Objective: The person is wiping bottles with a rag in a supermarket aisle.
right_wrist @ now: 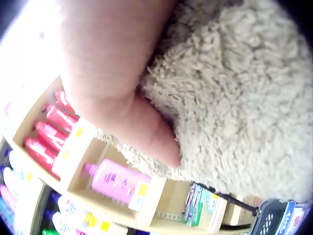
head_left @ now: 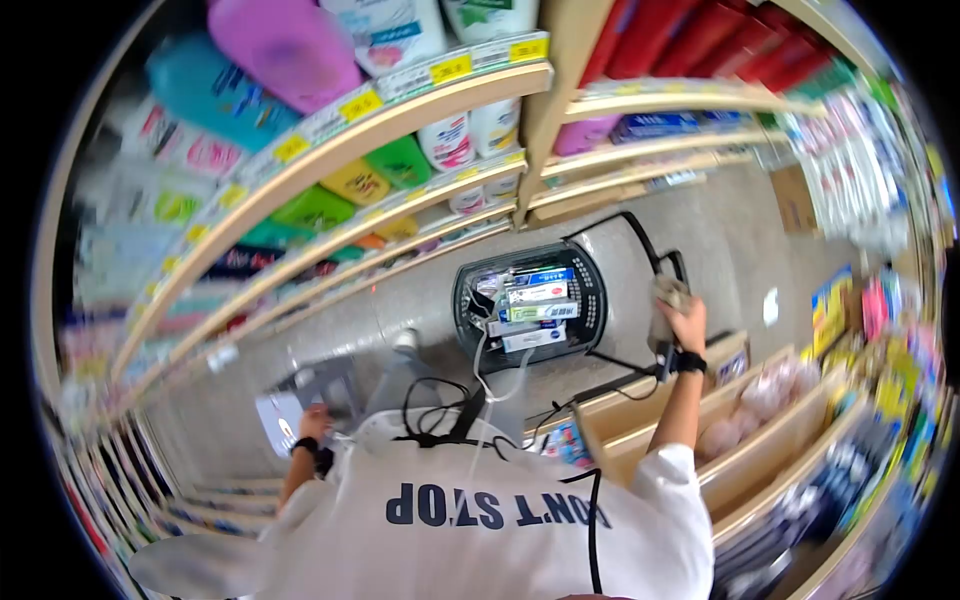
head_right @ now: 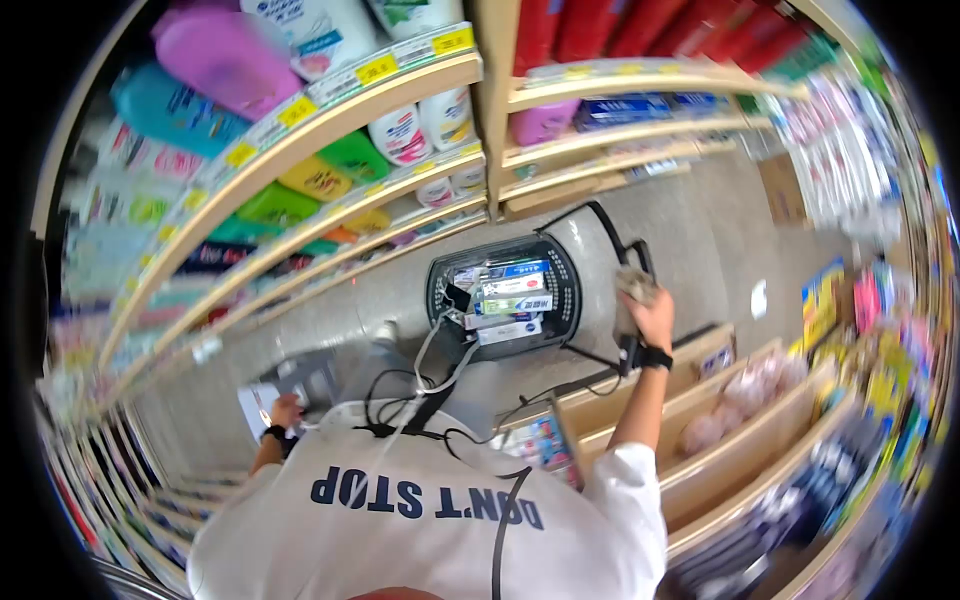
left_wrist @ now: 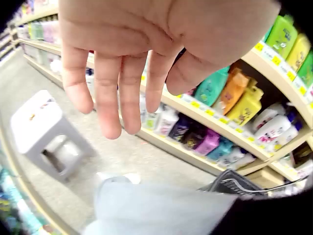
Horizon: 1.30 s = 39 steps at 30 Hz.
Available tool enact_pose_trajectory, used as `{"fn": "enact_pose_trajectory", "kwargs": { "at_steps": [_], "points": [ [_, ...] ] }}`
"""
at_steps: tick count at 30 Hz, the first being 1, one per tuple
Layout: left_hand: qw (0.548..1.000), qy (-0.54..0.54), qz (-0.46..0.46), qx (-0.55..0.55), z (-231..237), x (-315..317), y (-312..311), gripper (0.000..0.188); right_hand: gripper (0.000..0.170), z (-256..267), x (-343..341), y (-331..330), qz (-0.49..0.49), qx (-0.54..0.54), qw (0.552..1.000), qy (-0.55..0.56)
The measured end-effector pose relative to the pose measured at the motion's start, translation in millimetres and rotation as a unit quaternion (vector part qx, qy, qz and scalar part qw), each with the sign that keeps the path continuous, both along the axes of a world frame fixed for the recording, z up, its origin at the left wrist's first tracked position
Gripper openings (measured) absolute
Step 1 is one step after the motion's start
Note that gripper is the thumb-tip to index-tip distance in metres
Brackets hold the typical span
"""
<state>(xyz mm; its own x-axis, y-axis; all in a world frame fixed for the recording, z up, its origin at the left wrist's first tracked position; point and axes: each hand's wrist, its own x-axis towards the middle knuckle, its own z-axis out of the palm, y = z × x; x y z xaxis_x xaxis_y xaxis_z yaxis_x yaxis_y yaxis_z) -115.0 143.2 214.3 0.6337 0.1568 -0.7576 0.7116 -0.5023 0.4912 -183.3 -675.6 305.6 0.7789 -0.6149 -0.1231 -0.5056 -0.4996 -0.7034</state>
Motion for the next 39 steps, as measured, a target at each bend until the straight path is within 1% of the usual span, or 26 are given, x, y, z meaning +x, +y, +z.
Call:
{"fn": "enact_pose_trajectory", "kwargs": {
  "at_steps": [1,2,3,5,7,9,10,11,13,14,15,17,19,20,21,23,24,27,28,29,31,32,33,35,37,39],
  "points": [
    [0.998,0.006,-0.060,0.005,-4.2,33.1,-14.7,0.023,0.031,5.6,5.1,32.4,-0.013,-0.054,0.998,0.011],
    [0.990,-0.066,-0.115,-0.052,-15.2,53.0,-21.7,0.023,0.031,14.3,14.4,67.6,-0.031,-0.094,0.994,0.047],
    [0.980,-0.056,-0.187,-0.040,0.7,78.8,-49.8,0.024,0.032,20.9,24.3,101.8,-0.049,-0.131,0.986,0.086],
    [0.922,-0.081,-0.375,-0.043,24.6,118.8,-78.7,0.026,0.028,5.9,31.8,161.8,-0.032,-0.203,0.975,0.084],
    [0.874,-0.103,-0.474,-0.023,28.1,145.9,-72.7,0.026,0.026,15.0,41.9,219.6,-0.056,-0.190,0.976,0.091],
    [0.865,-0.077,-0.493,-0.045,-2.3,176.1,-26.4,0.025,0.025,-1.1,42.7,249.9,-0.109,-0.212,0.968,0.077],
    [0.872,-0.056,-0.485,-0.034,4.8,188.2,-11.8,0.023,0.022,-1.5,46.3,264.5,-0.142,-0.205,0.965,0.076],
    [0.864,-0.058,-0.499,-0.007,8.8,198.7,3.4,0.022,0.027,-7.0,45.5,271.2,-0.119,-0.176,0.971,0.109],
    [0.846,-0.065,-0.528,0.048,2.9,230.9,45.1,0.020,0.037,-10.9,45.1,294.6,-0.139,-0.089,0.979,0.120],
    [0.856,-0.077,-0.504,0.087,-56.5,251.5,91.6,0.020,0.043,-13.2,45.2,308.1,-0.133,-0.057,0.981,0.129],
    [0.852,-0.066,-0.511,0.093,-41.7,259.2,88.4,0.019,0.038,-18.2,44.8,322.8,-0.134,-0.037,0.979,0.148],
    [0.882,-0.070,-0.466,0.007,-27.7,265.2,75.5,0.019,0.036,-31.7,41.7,350.5,-0.138,-0.047,0.980,0.133],
    [0.854,-0.126,-0.505,0.012,-27.7,269.3,60.9,0.016,0.034,-42.1,40.4,369.9,-0.084,-0.074,0.985,0.130],
    [0.854,-0.142,-0.500,-0.003,-27.3,265.9,54.4,0.015,0.028,-57.5,39.6,378.2,-0.076,-0.079,0.987,0.115],
    [0.854,-0.139,-0.501,-0.020,-9.0,254.8,39.1,0.017,0.024,-72.2,38.1,385.0,-0.069,-0.082,0.989,0.100],
    [0.856,-0.141,-0.484,-0.120,-8.9,234.9,36.8,0.022,0.019,-69.2,37.6,404.4,-0.081,-0.056,0.990,0.103],
    [0.820,-0.149,-0.544,-0.098,10.2,224.1,33.4,0.025,0.019,-69.5,35.5,413.5,-0.072,-0.061,0.991,0.094],
    [0.756,-0.112,-0.643,-0.040,25.3,198.5,52.5,0.025,0.019,-71.6,31.5,441.7,-0.044,-0.066,0.993,0.087],
    [0.762,-0.097,-0.639,-0.049,25.8,191.2,63.8,0.026,0.019,-63.8,33.1,456.4,-0.050,-0.073,0.993,0.077],
    [0.744,-0.107,-0.659,-0.030,24.0,185.9,74.8,0.025,0.019,-54.5,33.4,470.4,-0.040,-0.064,0.993,0.087],
    [0.707,-0.135,-0.695,0.004,26.8,176.8,79.2,0.024,0.019,-62.0,36.7,496.9,-0.012,-0.096,0.992,0.077],
    [0.702,-0.155,-0.695,0.023,33.3,171.3,75.5,0.022,0.019,-66.2,42.6,510.0,-0.003,-0.110,0.988,0.104],
    [0.713,-0.179,-0.678,0.012,37.7,168.7,64.6,0.021,0.020,-72.5,47.7,521.7,0.001,-0.111,0.987,0.114],
    [0.733,-0.224,-0.643,-0.008,40.3,169.0,47.4,0.019,0.014,-62.4,53.9,548.4,-0.020,-0.129,0.987,0.097],
    [0.754,-0.252,-0.597,-0.111,38.8,177.3,21.2,0.018,0.016,-62.4,57.6,567.4,-0.024,-0.129,0.985,0.117],
    [0.733,-0.275,-0.606,-0.145,50.3,183.4,-17.1,0.021,0.017,-52.1,55.7,583.1,-0.042,-0.114,0.984,0.127]
  ]
}}
